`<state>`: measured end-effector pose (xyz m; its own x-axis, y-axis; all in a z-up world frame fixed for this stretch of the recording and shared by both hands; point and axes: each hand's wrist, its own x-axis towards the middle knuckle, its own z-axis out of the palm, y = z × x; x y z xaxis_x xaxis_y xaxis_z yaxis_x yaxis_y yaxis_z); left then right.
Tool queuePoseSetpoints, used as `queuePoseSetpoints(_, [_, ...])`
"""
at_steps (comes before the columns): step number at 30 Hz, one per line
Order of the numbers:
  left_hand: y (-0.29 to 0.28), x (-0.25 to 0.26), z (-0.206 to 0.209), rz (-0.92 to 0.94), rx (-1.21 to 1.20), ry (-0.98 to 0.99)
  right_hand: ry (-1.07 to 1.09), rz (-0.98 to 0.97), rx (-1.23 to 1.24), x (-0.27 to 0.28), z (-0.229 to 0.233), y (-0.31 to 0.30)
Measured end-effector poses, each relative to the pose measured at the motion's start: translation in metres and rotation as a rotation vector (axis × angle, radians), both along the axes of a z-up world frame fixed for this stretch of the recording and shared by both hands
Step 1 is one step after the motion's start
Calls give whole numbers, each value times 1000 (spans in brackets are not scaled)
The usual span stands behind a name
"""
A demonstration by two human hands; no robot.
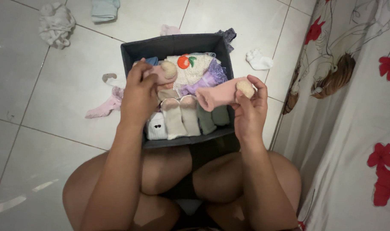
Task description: Organize small clothing items like socks and underwear into a storage bin on the floor
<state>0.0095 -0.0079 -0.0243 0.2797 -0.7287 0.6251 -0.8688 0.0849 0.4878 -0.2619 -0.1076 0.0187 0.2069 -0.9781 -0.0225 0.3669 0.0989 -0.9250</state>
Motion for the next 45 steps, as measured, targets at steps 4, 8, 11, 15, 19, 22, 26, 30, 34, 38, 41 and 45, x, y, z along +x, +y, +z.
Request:
queuePoseSetpoints(4, [1, 2, 4, -8, -26, 32, 2, 5, 3, 4, 6, 2])
queuePoseSetpoints(8, [-12, 8, 12, -8, -80, 27, 5, 25, 12, 6, 5, 4])
queuePoseSetpoints(11, [-10, 14, 7, 41, 92, 15, 22, 46, 12, 6, 1, 5])
queuePoseSetpoints(15, [-2, 11, 18, 205, 234, -196, 57, 58, 16, 6, -3, 5])
queuePoseSetpoints(19, [2, 16, 9, 387, 276, -215, 79, 53, 12, 7, -5, 6])
queuePoseSetpoints(22, [3, 19, 12, 372, 254, -204, 78, 60, 16, 7, -6, 5])
queuePoseSetpoints(26, [4, 25, -7, 407, 341, -222, 70, 49, 39, 8, -5, 5])
queuePoseSetpoints(30, [3, 17, 0, 441, 345, -226, 139, 30, 57, 14, 7, 8])
queuePoseSetpoints(34, [3, 7, 15, 367, 301, -206, 154, 33, 28, 12, -1, 7])
queuePoseSetpoints(38, [3, -19, 32, -168, 288, 403, 222, 37, -44, 10, -8, 6])
queuePoseSetpoints(41, [3, -41, 46, -367, 446, 759, 223, 55, -34, 13, -7, 7])
queuePoseSetpoints(45, [4, -54, 60, -350, 495, 997, 188, 99, -19, 13, -25, 5])
